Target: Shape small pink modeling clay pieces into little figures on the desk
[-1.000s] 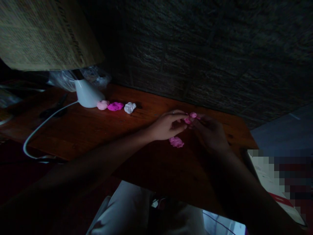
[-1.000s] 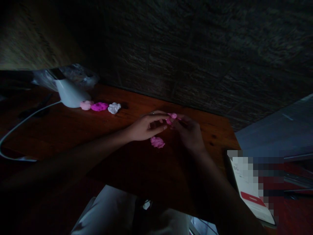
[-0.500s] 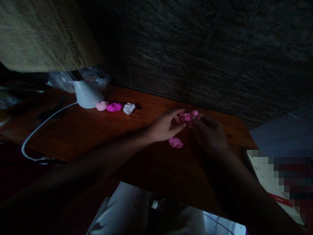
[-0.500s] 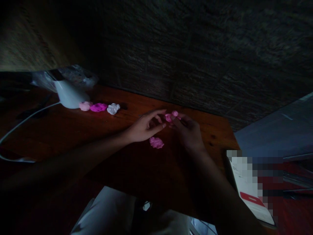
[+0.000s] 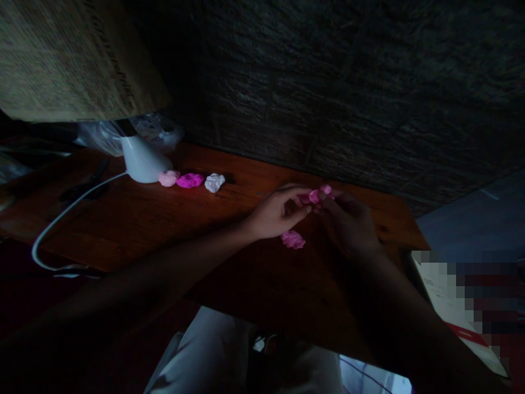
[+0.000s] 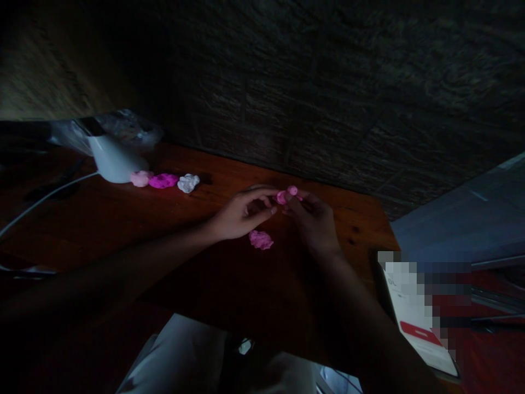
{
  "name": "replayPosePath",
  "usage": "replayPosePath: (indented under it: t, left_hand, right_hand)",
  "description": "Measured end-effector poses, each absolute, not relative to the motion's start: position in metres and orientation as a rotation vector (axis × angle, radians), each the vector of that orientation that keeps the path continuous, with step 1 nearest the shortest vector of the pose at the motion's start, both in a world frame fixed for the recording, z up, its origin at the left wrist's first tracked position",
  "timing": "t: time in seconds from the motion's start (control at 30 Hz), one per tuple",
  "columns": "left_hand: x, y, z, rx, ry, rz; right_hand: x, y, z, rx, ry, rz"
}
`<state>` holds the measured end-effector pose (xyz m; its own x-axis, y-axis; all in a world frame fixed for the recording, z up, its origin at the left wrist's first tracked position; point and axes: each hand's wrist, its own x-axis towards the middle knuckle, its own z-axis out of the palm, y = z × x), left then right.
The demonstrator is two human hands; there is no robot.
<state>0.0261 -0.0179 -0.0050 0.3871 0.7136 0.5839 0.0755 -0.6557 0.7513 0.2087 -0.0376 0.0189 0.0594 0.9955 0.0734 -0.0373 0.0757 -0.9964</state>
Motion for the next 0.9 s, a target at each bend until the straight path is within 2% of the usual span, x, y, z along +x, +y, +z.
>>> replayPosePath:
  t: [0.73, 0.9]
  left_hand:
    - [0.0268, -0.0113, -0.0012, 1.664, 0.598, 1.143]
    - [0.0261, -0.0124, -0.0019, 1.615, 0.756, 1.105]
  right_hand:
    - [0.2116, -0.0373, 0.0167, -1.212, -1.302, 1.004]
    - [0.2111, -0.0379, 0.0191, -1.216, -1.269, 1.022]
